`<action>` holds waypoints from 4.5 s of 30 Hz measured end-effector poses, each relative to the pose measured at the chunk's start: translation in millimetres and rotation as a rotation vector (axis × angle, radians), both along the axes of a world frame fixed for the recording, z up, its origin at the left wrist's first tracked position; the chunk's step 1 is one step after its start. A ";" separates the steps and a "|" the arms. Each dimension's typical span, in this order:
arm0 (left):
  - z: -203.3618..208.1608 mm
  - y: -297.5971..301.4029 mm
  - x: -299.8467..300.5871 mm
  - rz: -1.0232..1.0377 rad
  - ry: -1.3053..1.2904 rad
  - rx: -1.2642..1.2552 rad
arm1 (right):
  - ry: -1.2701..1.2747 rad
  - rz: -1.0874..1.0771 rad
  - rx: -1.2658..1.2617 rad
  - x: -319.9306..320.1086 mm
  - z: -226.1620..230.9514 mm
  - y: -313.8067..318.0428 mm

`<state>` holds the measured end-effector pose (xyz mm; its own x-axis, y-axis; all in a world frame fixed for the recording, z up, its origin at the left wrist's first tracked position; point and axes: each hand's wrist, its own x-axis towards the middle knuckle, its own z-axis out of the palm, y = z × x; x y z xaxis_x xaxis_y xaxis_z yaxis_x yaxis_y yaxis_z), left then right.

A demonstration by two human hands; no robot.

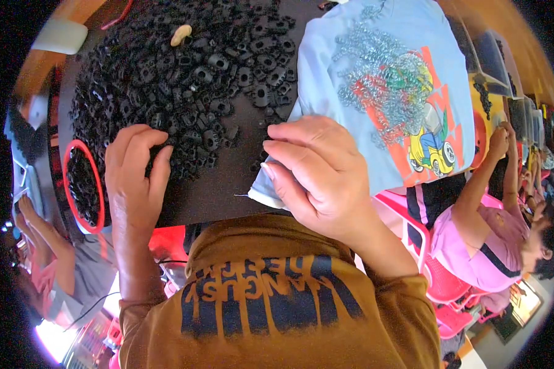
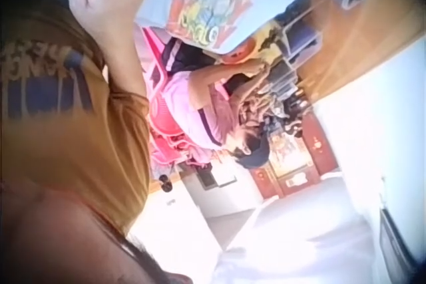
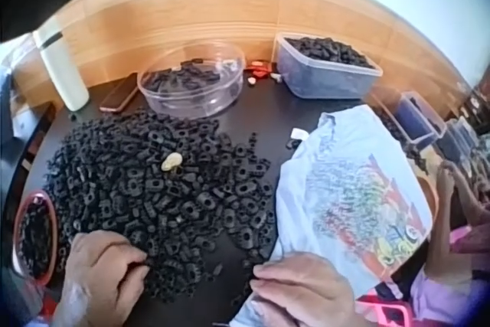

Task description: Assembling small black plastic fasteners or clips by hand at a workbench.

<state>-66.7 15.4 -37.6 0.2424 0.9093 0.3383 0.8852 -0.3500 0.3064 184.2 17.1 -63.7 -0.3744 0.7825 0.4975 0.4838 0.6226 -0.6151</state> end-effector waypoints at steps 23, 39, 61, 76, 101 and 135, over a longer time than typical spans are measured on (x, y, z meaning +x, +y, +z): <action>45.2 39.3 110.2 -0.503 -0.358 -0.262 | 0.463 -0.085 -0.091 32.9 2.3 -18.5; 7.8 87.3 159.7 -0.692 0.155 0.018 | 0.633 -0.005 -0.162 59.6 -7.7 -16.0; 31.2 68.5 141.5 -0.529 -0.250 -0.462 | 0.867 -0.041 -0.355 50.2 -12.7 -18.9; 39.7 41.4 135.3 -0.283 -0.942 -0.988 | 0.842 -0.088 -0.423 48.9 -6.3 -19.6; -1.2 -15.0 47.5 -0.326 -0.242 0.196 | 0.795 0.215 -0.538 31.6 14.7 -23.9; -9.7 -1.8 31.9 -0.028 -0.106 0.093 | 0.793 0.042 -0.690 -2.2 4.1 -4.2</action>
<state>-34.8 13.6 -47.3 0.2256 0.8661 0.4461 0.8390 -0.4055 0.3629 182.0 12.9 -59.6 -0.1702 0.9834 0.0633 -0.2267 0.0234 -0.9737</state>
